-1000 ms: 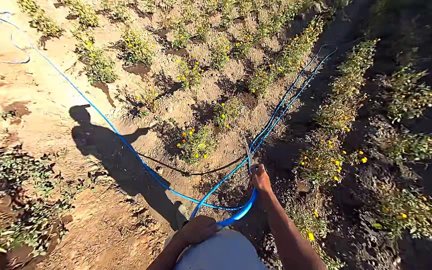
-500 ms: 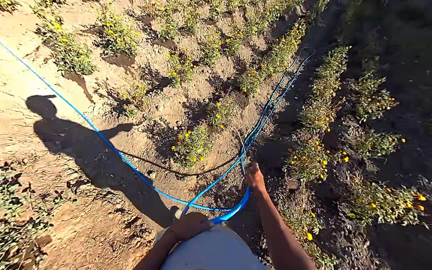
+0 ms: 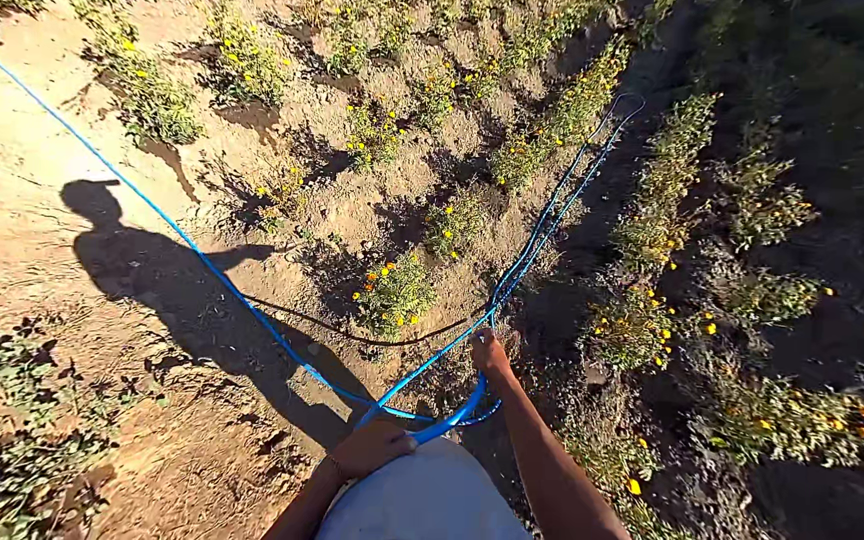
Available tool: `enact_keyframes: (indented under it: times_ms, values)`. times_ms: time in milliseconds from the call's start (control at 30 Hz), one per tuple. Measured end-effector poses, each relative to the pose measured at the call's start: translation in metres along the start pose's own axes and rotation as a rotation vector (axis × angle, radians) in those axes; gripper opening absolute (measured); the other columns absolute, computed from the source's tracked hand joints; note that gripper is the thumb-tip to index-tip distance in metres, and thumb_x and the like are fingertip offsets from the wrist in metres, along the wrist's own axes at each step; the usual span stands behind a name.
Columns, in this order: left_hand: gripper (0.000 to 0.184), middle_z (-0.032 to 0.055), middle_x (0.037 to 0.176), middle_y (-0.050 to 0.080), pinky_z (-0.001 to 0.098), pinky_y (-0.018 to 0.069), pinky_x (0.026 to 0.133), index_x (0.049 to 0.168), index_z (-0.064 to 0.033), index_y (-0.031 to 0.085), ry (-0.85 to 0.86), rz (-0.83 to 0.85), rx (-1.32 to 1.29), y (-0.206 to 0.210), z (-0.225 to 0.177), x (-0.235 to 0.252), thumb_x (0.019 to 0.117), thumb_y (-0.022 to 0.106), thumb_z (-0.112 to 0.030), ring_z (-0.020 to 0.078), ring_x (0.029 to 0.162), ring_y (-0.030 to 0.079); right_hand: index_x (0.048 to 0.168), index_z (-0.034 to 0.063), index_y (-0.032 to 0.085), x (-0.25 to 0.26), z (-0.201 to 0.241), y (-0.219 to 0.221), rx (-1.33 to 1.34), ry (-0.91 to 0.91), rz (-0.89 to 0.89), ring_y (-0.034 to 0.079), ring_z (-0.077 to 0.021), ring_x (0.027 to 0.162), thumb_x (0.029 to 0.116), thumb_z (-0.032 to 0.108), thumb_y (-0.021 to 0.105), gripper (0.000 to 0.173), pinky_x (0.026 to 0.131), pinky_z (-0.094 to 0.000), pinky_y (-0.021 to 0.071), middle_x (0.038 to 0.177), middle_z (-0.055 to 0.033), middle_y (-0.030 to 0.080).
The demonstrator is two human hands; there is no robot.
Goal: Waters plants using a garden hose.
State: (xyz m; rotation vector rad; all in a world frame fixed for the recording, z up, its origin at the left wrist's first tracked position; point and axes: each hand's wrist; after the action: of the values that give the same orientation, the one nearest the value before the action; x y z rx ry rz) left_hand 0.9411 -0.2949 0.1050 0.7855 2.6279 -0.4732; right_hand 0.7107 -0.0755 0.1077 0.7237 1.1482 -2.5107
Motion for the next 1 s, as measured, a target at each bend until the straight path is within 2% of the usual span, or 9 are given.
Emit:
enact_keyframes:
  times_ms: [133,233,433,600,733,867,1000]
  values:
    - [0.056,0.0169,0.089,0.064,0.0536,0.0489,0.084,0.097,0.0020,0.067,-0.040,-0.020,0.021,-0.004,-0.010,0.002,0.1082,0.042,-0.047,0.0294,0.088,0.063,0.140,0.0064,0.051,0.009,0.002,0.000,0.006,0.000,0.025,0.066,-0.0306,0.082,0.1116,0.028,0.041,0.037,0.078,-0.0501,0.0547,0.101,-0.0193,0.066]
    - [0.055,0.0152,0.085,0.061,0.0521,0.0476,0.080,0.095,0.0016,0.065,-0.075,-0.051,0.013,-0.004,-0.017,0.010,0.1081,0.042,-0.047,0.0282,0.083,0.061,0.140,0.0059,0.050,0.018,0.000,-0.005,0.000,-0.017,0.037,0.066,-0.0299,0.080,0.1116,0.027,0.042,0.037,0.077,-0.0492,0.0549,0.100,-0.0192,0.066]
    - [0.053,0.0120,0.080,0.059,0.0489,0.0479,0.078,0.088,0.0001,0.063,-0.075,-0.149,-0.013,0.003,-0.040,0.031,0.1073,0.046,-0.046,0.0246,0.079,0.059,0.142,0.0043,0.050,0.038,-0.008,-0.030,0.027,-0.035,0.083,0.068,-0.0322,0.088,0.1114,0.026,0.042,0.038,0.081,-0.0505,0.0551,0.110,-0.0224,0.066]
    - [0.053,0.0141,0.081,0.058,0.0507,0.0472,0.078,0.088,0.0009,0.061,-0.138,-0.133,0.039,0.007,-0.058,0.049,0.1081,0.045,-0.045,0.0273,0.080,0.058,0.137,0.0050,0.053,0.054,-0.019,-0.044,0.043,-0.077,0.112,0.064,-0.0278,0.079,0.1109,0.026,0.043,0.035,0.076,-0.0477,0.0541,0.098,-0.0176,0.065]
    - [0.052,0.0152,0.083,0.058,0.0500,0.0473,0.080,0.090,0.0016,0.062,-0.172,-0.140,0.051,0.013,-0.070,0.057,0.1088,0.044,-0.043,0.0279,0.082,0.059,0.137,0.0041,0.053,0.060,-0.024,-0.048,0.041,-0.084,0.164,0.067,-0.0288,0.082,0.1115,0.025,0.041,0.035,0.078,-0.0479,0.0554,0.102,-0.0188,0.066]
    - [0.052,0.0157,0.083,0.060,0.0513,0.0480,0.081,0.090,0.0021,0.064,-0.175,-0.176,0.052,0.021,-0.075,0.061,0.1085,0.044,-0.042,0.0287,0.083,0.060,0.135,0.0039,0.053,0.067,-0.034,-0.047,0.089,-0.097,0.203,0.064,-0.0254,0.075,0.1116,0.026,0.042,0.034,0.072,-0.0446,0.0547,0.095,-0.0162,0.064]
    - [0.052,0.0123,0.078,0.058,0.0493,0.0479,0.076,0.086,-0.0003,0.062,-0.189,-0.160,0.054,0.029,-0.073,0.067,0.1083,0.043,-0.044,0.0260,0.077,0.059,0.135,0.0040,0.054,0.071,-0.043,-0.050,0.101,-0.107,0.219,0.065,-0.0264,0.078,0.1109,0.025,0.042,0.034,0.075,-0.0462,0.0546,0.096,-0.0168,0.065]
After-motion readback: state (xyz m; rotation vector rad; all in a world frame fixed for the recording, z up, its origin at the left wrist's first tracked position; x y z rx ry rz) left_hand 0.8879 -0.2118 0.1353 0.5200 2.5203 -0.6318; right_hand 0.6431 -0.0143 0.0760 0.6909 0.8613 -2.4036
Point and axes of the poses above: each hand's wrist, its own x-axis towards the middle knuckle, its own y-axis out of the palm, z = x × y
